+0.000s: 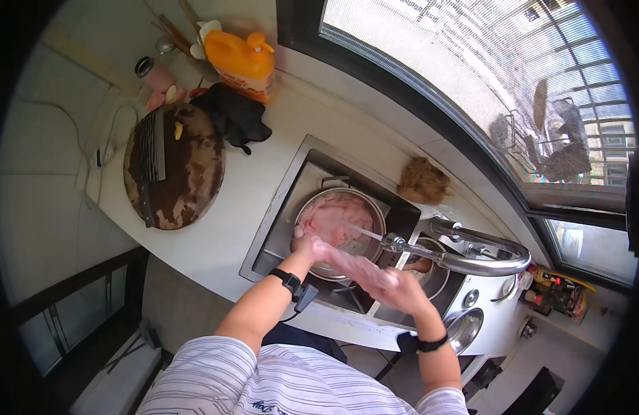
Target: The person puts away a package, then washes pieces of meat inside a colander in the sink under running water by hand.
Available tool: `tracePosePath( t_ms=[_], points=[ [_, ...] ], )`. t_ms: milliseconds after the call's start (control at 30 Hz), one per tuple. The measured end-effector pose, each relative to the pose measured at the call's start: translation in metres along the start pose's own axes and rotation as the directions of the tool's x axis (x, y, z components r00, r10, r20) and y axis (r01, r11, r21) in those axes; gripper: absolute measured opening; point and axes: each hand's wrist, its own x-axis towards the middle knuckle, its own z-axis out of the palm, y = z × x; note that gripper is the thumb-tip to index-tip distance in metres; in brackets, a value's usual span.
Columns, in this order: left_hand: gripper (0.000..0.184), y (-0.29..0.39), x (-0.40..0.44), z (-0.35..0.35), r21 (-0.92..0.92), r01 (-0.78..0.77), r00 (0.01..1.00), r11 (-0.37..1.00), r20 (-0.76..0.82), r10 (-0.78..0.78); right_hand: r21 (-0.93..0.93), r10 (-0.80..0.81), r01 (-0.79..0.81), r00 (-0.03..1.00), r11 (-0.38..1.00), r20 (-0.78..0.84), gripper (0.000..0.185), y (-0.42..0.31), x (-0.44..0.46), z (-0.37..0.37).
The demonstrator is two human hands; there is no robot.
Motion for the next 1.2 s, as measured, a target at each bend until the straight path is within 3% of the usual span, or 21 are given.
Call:
tracePosePath(
  t_ms=[67,133,167,200,233,267,300,367,400,467,533,600,633,667,767,867,933,1000,1067,1100,1200],
  points=[
    [0.027,-0.002,0.002,-0.005,-0.024,0.046,0.999,0.999,-0.015,-0.047,-0.199,-0.074,0.053,0.992,0.979,-0.104,0.02,0.068,0.054,0.026],
    [0.019,-0.015,0.022,-0.013,-0.029,0.05,0.998,0.998,0.024,-0.049,-0.495,-0.218,0.149,0.972,0.856,-0.085,0.032,0.089,0.096,0.043],
    [0.017,-0.023,0.037,-0.019,-0.03,0.052,0.998,0.998,0.037,-0.051,-0.562,-0.215,0.097,0.965,0.821,-0.149,0.032,0.111,0.12,0.054],
    [0.018,-0.034,0.066,-0.034,-0.053,0.146,0.913,0.988,0.392,-0.114,-0.621,-0.215,0.039,0.954,0.783,-0.211,0.032,0.132,0.14,0.064],
    [0.018,-0.036,0.069,-0.035,-0.054,0.197,0.823,0.979,0.552,-0.135,-0.619,-0.21,0.036,0.955,0.785,-0.212,0.032,0.143,0.157,0.072],
    [0.019,-0.038,0.071,-0.036,-0.036,0.244,0.704,0.969,0.694,-0.151,-0.729,-0.349,0.08,0.91,0.68,-0.225,0.031,0.147,0.177,0.077],
    [0.024,-0.031,0.047,-0.025,-0.046,0.162,0.887,0.986,0.444,-0.125,-0.796,-0.442,0.096,0.868,0.597,-0.227,0.031,0.15,0.197,0.082],
    [0.03,-0.009,0.008,-0.017,-0.029,0.08,0.986,0.996,0.148,-0.075,-0.882,-0.577,0.074,0.781,0.465,-0.239,0.035,0.153,0.234,0.093],
    [0.034,0.002,-0.008,-0.018,0.062,0.073,0.99,0.995,0.12,-0.08,-0.879,-0.574,0.077,0.783,0.471,-0.239,0.035,0.144,0.248,0.096],
    [0.039,0.012,-0.023,-0.021,0.161,0.065,0.994,0.985,0.081,-0.079,-0.81,-0.743,0.293,0.626,0.507,-0.239,0.036,0.127,0.27,0.103],
    [0.035,0.017,-0.024,-0.023,0.056,0.154,0.98,0.986,0.12,-0.16,-0.817,-0.705,0.266,0.674,0.511,-0.222,0.035,0.141,0.286,0.118],
    [0.037,0.016,-0.019,-0.028,0.082,0.142,0.976,0.986,0.153,-0.153,-0.831,-0.668,0.239,0.717,0.502,-0.198,0.035,0.15,0.288,0.125],
    [0.039,0.015,-0.017,-0.029,0.107,0.133,0.969,0.985,0.195,-0.152,-0.7,-0.419,0.186,0.891,0.689,-0.176,0.035,0.15,0.279,0.123],
    [0.039,0.015,-0.015,-0.029,0.103,0.128,0.969,0.986,0.196,-0.147,-0.555,-0.146,0.072,0.985,0.828,-0.089,0.037,0.147,0.272,0.119],
    [0.034,0.009,-0.018,-0.023,0.093,0.135,0.929,0.986,0.334,-0.158,-0.417,-0.086,0.043,0.993,0.908,-0.085,0.042,0.115,0.238,0.1],
    [0.033,0.002,-0.025,0.0,0.206,0.22,0.864,0.954,0.413,-0.288,-0.398,-0.248,0.14,0.94,0.907,-0.235,0.043,0.127,0.207,0.091],
    [0.034,0.007,-0.05,0.016,0.138,0.254,0.808,0.957,0.513,-0.288,-0.442,-0.329,0.206,0.918,0.873,-0.223,0.042,0.09,0.163,0.077],
    [0.035,0.007,-0.063,0.025,0.077,0.291,0.74,0.954,0.613,-0.276,-0.523,-0.432,0.278,0.88,0.805,-0.196,0.026,0.074,0.13,0.071],
    [0.034,-0.001,-0.056,0.037,0.136,0.37,0.584,0.919,0.735,-0.344,-0.572,-0.391,0.227,0.902,0.788,-0.182,0.018,0.046,0.091,0.069],
    [0.031,-0.014,-0.046,0.044,0.032,0.458,0.521,0.888,0.8,-0.298,-0.632,-0.436,0.263,0.89,0.729,-0.133,0.014,0.042,0.078,0.066],
    [0.02,0.001,-0.061,0.044,0.113,0.487,0.579,0.866,0.701,-0.417,-0.625,-0.398,0.262,0.913,0.736,-0.086,0.018,0.027,0.047,0.056]
  ],
)
